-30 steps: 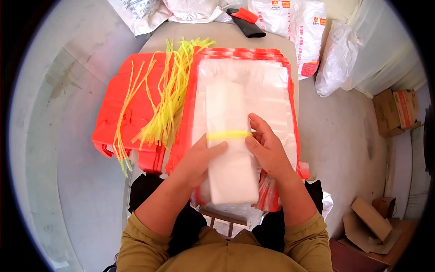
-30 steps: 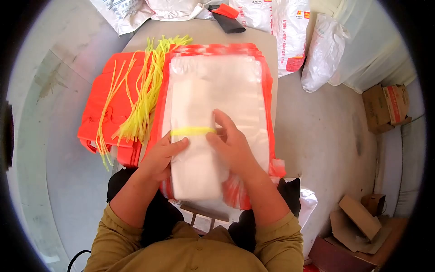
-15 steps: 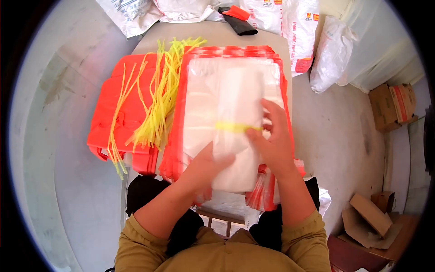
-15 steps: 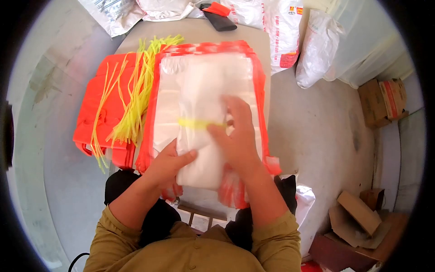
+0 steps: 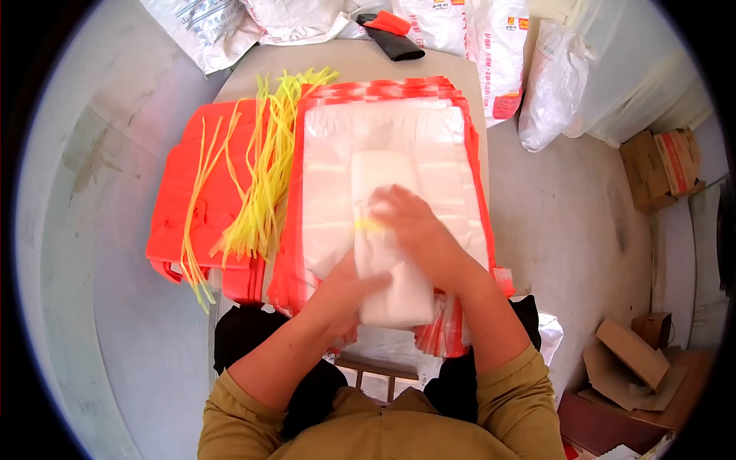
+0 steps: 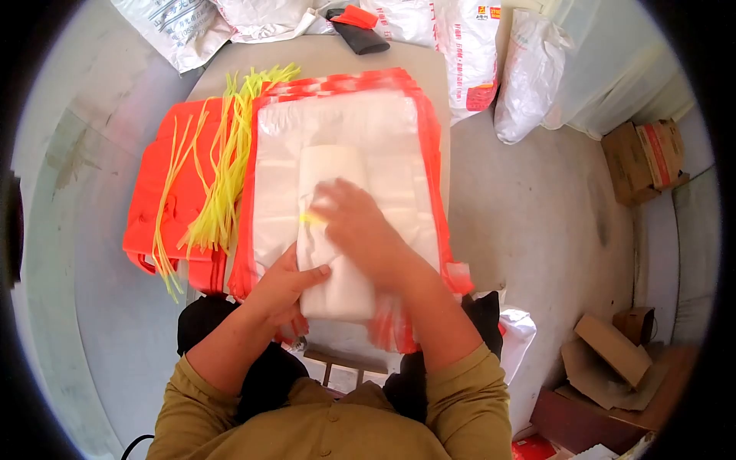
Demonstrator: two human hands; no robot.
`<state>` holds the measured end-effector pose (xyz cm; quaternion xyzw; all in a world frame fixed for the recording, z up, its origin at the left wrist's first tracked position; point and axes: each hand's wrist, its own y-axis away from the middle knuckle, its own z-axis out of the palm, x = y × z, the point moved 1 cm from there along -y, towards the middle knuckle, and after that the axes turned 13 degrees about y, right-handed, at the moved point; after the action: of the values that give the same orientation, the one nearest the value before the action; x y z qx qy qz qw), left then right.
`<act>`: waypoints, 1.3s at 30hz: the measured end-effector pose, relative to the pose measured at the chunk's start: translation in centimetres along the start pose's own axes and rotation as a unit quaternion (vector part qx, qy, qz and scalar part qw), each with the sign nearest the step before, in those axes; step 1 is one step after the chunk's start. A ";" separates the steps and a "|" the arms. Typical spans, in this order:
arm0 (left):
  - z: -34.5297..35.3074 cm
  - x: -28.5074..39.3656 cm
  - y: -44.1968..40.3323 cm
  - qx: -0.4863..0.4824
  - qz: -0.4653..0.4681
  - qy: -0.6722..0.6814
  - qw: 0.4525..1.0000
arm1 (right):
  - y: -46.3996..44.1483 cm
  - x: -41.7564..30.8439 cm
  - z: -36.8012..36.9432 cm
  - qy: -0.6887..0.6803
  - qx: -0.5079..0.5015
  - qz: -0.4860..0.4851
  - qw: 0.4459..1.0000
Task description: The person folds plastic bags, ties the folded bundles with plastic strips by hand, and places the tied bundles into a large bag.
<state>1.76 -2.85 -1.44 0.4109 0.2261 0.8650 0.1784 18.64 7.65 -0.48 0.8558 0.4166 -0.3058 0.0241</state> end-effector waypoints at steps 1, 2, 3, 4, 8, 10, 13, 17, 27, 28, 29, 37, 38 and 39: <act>0.2 0.3 0.2 -0.005 0.001 0.007 1.000 | 0.2 1.0 0.9 -0.114 0.097 0.052 0.987; 0.4 0.6 0.6 -0.010 0.001 0.017 1.000 | 0.5 1.7 1.3 -0.224 0.189 0.102 0.950; 0.5 0.8 0.7 -0.014 0.002 0.026 1.000 | 0.7 2.1 0.3 -0.203 0.210 0.137 0.946; 0.3 0.8 0.6 -0.032 0.008 0.049 0.998 | 0.9 2.0 -0.2 -0.263 0.197 0.188 0.926; 0.2 0.4 0.4 -0.077 0.018 0.100 0.992 | 2.4 2.4 -0.8 -0.395 0.010 0.324 0.859; 0.5 0.0 0.3 -0.083 0.015 0.094 0.992 | 2.5 1.5 -0.2 -0.445 0.040 0.312 0.839; 1.1 -0.6 0.4 -0.080 -0.017 0.054 0.995 | 2.5 0.6 -0.7 -0.482 0.099 0.295 0.819; 2.1 -0.8 0.7 -0.062 -0.084 -0.048 0.993 | 2.9 0.5 -2.0 -0.473 0.153 0.298 0.815; 3.6 -0.5 1.7 -0.206 -0.100 -0.152 0.961 | 6.5 2.6 -2.9 -0.450 0.079 0.240 0.856; 3.3 -0.5 1.8 -0.287 -0.110 -0.156 0.939 | 6.9 3.0 -3.9 -0.473 0.095 0.234 0.844; 2.6 -0.6 1.9 -0.367 -0.119 -0.159 0.909 | 7.5 3.3 -5.0 -0.494 0.112 0.230 0.831; -1.0 3.3 -1.1 -0.009 0.385 -0.193 0.902 | 16.3 5.7 -15.1 -0.471 0.378 0.064 0.794; -1.1 3.7 -1.3 -0.003 0.412 -0.307 0.858 | 18.3 6.2 -15.3 -0.464 0.395 0.097 0.787; -1.0 4.2 -1.5 -0.001 0.436 -0.413 0.800 | 20.3 6.4 -15.4 -0.454 0.413 0.130 0.778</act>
<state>-1.32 0.24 -0.18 0.7844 -0.0732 0.5998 -0.1402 44.15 3.45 4.20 0.5915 0.0755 -0.7958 -0.1056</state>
